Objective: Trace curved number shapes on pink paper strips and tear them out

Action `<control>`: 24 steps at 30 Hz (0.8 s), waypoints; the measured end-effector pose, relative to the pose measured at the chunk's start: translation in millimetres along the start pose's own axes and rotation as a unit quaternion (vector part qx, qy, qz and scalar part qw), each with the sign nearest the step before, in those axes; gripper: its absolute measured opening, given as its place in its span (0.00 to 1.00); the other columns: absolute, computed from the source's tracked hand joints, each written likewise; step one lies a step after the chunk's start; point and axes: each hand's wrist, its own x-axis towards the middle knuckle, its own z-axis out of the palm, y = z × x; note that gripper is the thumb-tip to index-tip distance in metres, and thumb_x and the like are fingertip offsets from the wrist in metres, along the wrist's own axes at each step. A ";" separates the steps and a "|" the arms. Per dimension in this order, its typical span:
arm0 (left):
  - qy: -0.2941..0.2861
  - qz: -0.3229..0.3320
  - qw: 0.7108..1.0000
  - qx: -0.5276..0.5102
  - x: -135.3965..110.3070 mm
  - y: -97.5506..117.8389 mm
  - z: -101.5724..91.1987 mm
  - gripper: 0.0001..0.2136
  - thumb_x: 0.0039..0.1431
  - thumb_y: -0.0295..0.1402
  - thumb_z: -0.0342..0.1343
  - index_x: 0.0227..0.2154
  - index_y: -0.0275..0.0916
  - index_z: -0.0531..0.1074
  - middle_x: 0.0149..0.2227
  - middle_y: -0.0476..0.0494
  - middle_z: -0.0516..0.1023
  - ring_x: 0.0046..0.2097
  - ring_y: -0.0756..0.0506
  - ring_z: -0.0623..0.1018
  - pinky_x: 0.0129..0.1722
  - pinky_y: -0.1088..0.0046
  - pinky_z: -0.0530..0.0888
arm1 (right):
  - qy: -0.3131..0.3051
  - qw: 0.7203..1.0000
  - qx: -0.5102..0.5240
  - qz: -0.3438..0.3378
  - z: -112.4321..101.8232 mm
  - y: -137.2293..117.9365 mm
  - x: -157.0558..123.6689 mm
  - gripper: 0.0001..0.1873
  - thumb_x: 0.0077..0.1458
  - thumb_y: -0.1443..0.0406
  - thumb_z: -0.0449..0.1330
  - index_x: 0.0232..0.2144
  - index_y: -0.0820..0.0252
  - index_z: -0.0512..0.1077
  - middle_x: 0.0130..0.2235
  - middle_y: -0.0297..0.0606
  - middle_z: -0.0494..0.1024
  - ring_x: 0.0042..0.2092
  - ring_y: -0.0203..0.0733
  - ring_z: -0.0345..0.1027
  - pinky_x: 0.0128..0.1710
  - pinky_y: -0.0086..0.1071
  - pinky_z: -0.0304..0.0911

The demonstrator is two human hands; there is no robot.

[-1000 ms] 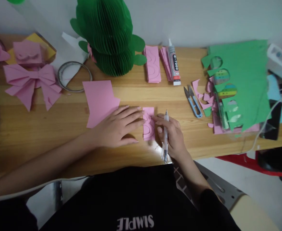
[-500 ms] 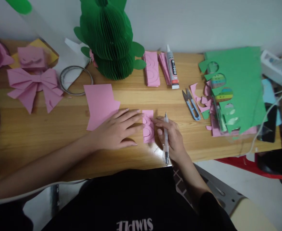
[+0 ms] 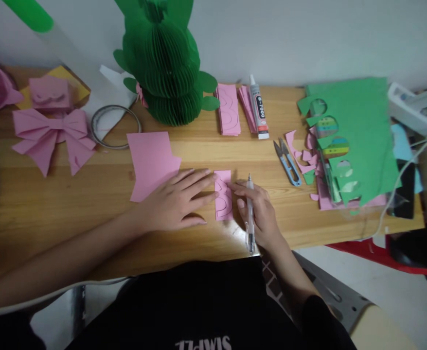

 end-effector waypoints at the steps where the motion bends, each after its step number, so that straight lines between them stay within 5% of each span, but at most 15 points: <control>1: 0.005 -0.004 1.000 0.002 0.0 0.4 0.0 0.23 0.66 0.48 0.53 0.57 0.39 0.70 0.67 0.32 0.61 0.68 0.34 0.60 0.64 0.54 0.60 | -0.001 1.000 0.001 0.002 0.0 0.2 -0.2 0.11 0.66 0.65 0.52 0.50 0.52 0.64 0.51 0.39 0.81 0.55 0.47 0.71 0.51 0.47 0.67; 24: 0.013 0.000 1.000 0.003 0.5 0.0 1.9 0.23 0.66 0.49 0.52 0.57 0.40 0.69 0.66 0.37 0.64 0.67 0.35 0.61 0.65 0.53 0.56 | 0.005 1.000 0.002 0.000 1.2 0.7 -0.8 0.11 0.67 0.65 0.52 0.50 0.52 0.64 0.51 0.39 0.81 0.55 0.46 0.71 0.52 0.45 0.66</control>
